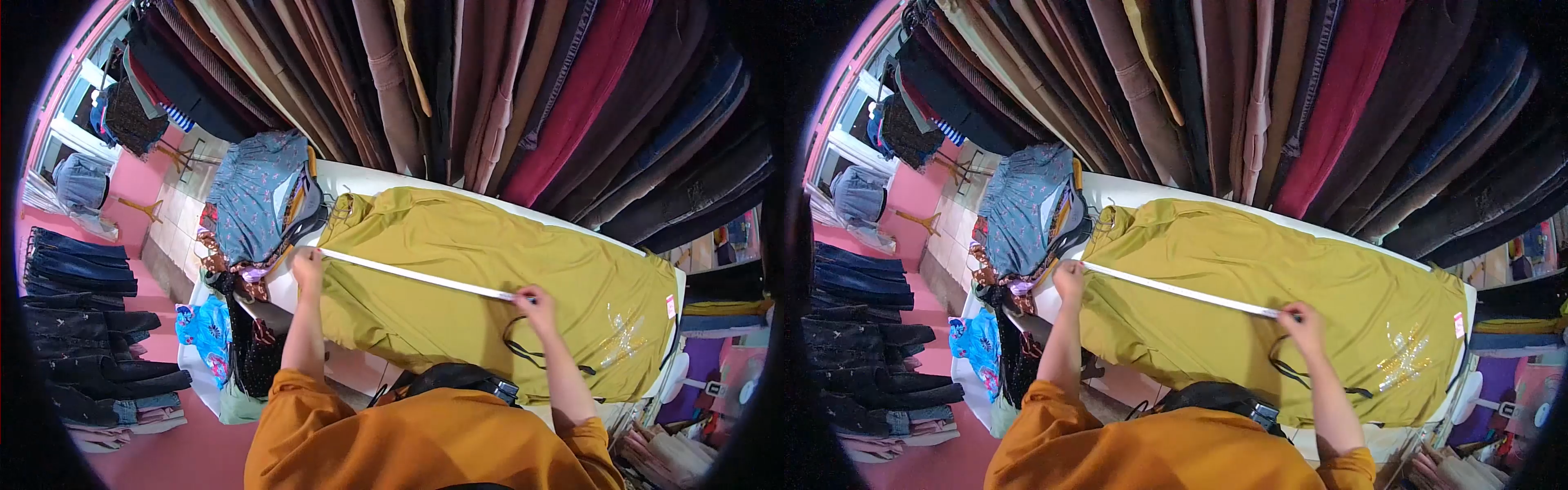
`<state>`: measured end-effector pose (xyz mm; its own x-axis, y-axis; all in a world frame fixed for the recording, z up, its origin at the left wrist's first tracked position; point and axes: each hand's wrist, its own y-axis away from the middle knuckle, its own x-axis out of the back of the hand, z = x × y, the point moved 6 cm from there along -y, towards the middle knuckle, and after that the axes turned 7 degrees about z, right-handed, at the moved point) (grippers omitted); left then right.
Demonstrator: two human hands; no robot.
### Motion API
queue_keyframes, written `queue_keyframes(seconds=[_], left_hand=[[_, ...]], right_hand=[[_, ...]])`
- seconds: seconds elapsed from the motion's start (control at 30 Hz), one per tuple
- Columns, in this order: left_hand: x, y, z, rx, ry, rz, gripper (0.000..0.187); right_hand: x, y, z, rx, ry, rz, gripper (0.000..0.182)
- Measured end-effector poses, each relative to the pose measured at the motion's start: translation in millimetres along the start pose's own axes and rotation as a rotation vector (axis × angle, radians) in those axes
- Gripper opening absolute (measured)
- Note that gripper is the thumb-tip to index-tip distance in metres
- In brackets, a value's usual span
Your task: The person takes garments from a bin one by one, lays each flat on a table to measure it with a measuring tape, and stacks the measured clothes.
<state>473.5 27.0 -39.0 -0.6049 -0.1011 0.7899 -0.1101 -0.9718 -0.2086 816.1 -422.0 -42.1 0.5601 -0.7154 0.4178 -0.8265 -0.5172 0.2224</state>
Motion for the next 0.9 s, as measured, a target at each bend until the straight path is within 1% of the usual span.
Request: queue_keyframes(seconds=[0.07, 0.1, 0.13, 0.17, 0.2, 0.23, 0.27, 0.3, 0.33, 0.37, 0.4, 0.43, 0.47, 0.5, 0.53, 0.6, 0.73, 0.8, 0.83, 0.87, 0.9], left_hand=[[-1.9, -18.2, -18.0, -0.104, -0.07, 0.068, 0.012], [-2.2, -23.0, -22.8, -0.106, -0.064, 0.06, 0.012], [-6.1, -25.6, -27.3, -0.079, -0.132, 0.052, 0.011], [-13.5, -26.0, -29.7, -0.055, -0.197, 0.037, 0.011], [-9.5, -24.3, -19.6, -0.079, -0.226, 0.036, 0.01], [-12.8, -25.5, -21.4, -0.211, -0.218, 0.048, 0.011], [-14.0, -26.5, -23.4, -0.158, -0.262, -0.007, 0.017], [-14.7, -28.5, -24.6, -0.225, -0.237, 0.03, 0.014], [-19.6, -33.1, -33.6, -0.226, -0.204, -0.01, 0.015], [-13.9, -30.3, -21.8, -0.235, -0.237, -0.012, 0.017], [-16.4, -33.0, -29.2, -0.215, -0.221, 0.008, 0.017], [-14.6, -31.6, -22.5, -0.232, -0.242, -0.01, 0.016], [-20.4, -35.8, -31.0, -0.192, -0.303, -0.024, 0.016], [-22.7, -37.6, -36.7, -0.17, -0.258, -0.015, 0.018], [-14.4, -30.5, -18.3, -0.158, -0.238, -0.037, 0.017], [-20.5, -34.1, -27.9, -0.189, -0.293, -0.023, 0.015], [-22.9, -33.0, -27.6, -0.207, -0.298, -0.036, 0.015], [-22.0, -31.7, -27.1, -0.179, -0.27, -0.03, 0.018], [-20.3, -32.1, -24.5, -0.116, -0.224, 0.022, 0.026], [-22.9, -27.3, -19.6, -0.12, -0.222, 0.021, 0.026], [-1.7, -4.0, 28.4, -0.117, -0.263, 0.15, 0.033]], right_hand=[[56.2, -2.7, 16.9, 0.062, 0.099, 0.173, 0.021], [82.2, -3.0, 30.5, 0.096, 0.132, 0.263, 0.021], [103.1, -4.5, 40.2, 0.09, 0.142, 0.277, 0.021], [128.0, -2.4, 53.2, -0.006, 0.153, 0.33, 0.022], [150.6, 5.0, 63.7, -0.106, 0.166, 0.389, 0.022], [165.9, 11.2, 68.8, -0.125, 0.185, 0.422, 0.022], [178.7, 13.8, 73.1, -0.131, 0.247, 0.484, 0.023], [190.3, 16.9, 75.7, -0.14, 0.308, 0.546, 0.024], [193.9, 20.2, 72.7, -0.144, 0.298, 0.56, 0.026], [193.2, 23.1, 65.5, -0.194, 0.304, 0.537, 0.031], [194.6, 17.0, 102.6, -0.078, 0.43, 0.556, 0.032], [187.3, 20.7, 81.3, -0.158, 0.538, 0.496, 0.031], [181.9, 22.5, 72.5, -0.1, 0.58, 0.551, 0.029], [176.9, 20.3, 78.3, -0.118, 0.6, 0.537, 0.03], [169.9, 17.6, 80.2, -0.059, 0.604, 0.539, 0.028], [160.4, 16.3, 80.8, -0.014, 0.619, 0.49, 0.028], [156.6, 14.7, 70.4, -0.075, 0.701, 0.467, 0.029], [154.5, 14.9, 65.4, -0.014, 0.75, 0.493, 0.026], [154.3, 14.9, 65.6, -0.017, 0.747, 0.498, 0.026], [153.5, 13.9, 66.4, -0.028, 0.75, 0.478, 0.028], [152.7, 13.3, 68.2, -0.038, 0.753, 0.456, 0.03]])
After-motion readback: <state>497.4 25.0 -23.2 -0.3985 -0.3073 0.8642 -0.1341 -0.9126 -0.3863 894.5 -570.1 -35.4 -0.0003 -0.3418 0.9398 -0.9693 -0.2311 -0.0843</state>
